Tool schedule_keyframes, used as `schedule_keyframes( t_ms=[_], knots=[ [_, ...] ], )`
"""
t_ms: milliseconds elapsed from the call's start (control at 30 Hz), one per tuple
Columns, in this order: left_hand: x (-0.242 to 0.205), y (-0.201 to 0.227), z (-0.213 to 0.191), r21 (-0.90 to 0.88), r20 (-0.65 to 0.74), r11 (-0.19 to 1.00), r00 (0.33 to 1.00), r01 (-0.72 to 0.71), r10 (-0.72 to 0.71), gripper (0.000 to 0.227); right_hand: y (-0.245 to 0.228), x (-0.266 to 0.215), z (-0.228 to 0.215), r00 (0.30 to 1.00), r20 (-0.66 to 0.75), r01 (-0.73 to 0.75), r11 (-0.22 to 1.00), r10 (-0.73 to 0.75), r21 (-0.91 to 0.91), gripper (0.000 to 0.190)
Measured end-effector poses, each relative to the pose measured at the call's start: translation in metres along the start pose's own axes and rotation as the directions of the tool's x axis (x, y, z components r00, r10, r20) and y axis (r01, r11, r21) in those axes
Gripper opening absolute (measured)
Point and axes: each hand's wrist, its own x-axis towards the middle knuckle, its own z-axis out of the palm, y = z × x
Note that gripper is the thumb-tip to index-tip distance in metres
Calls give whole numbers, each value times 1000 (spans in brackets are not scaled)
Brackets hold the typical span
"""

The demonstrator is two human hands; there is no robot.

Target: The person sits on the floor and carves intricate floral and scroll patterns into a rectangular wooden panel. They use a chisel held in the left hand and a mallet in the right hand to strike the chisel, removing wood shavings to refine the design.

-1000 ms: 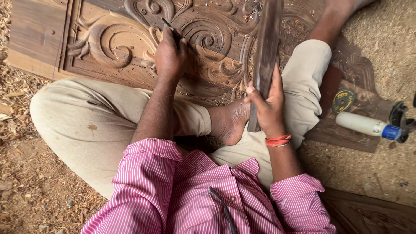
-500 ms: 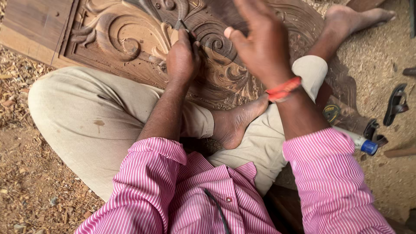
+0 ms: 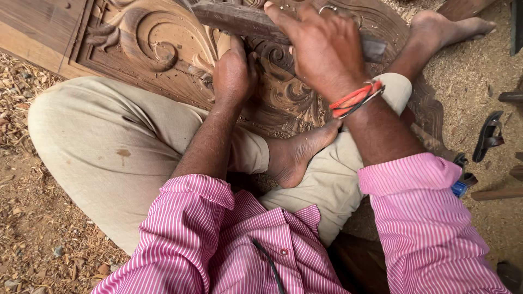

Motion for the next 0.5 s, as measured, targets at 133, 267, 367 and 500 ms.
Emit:
schedule_keyframes(
  t_ms=[133, 267, 367, 500],
  knots=[
    [-3, -2, 2, -17, -13, 1000, 1000, 19, -19, 31, 1, -9, -1, 990, -144, 33, 980, -4, 197, 50],
    [-2, -1, 3, -13, -11, 999, 999, 33, -33, 29, -2, -9, 4, 975, -223, 46, 976, 3, 215, 46],
    [-6, 2, 4, -22, -36, 999, 999, 30, -31, 32, 0, -5, -7, 988, -117, 105, 993, -100, 46, 56],
    [-6, -5, 15, 61, -64, 997, 997, 41, -37, 51, 5, -10, -18, 975, -160, 168, 983, -155, 74, 50]
  ],
)
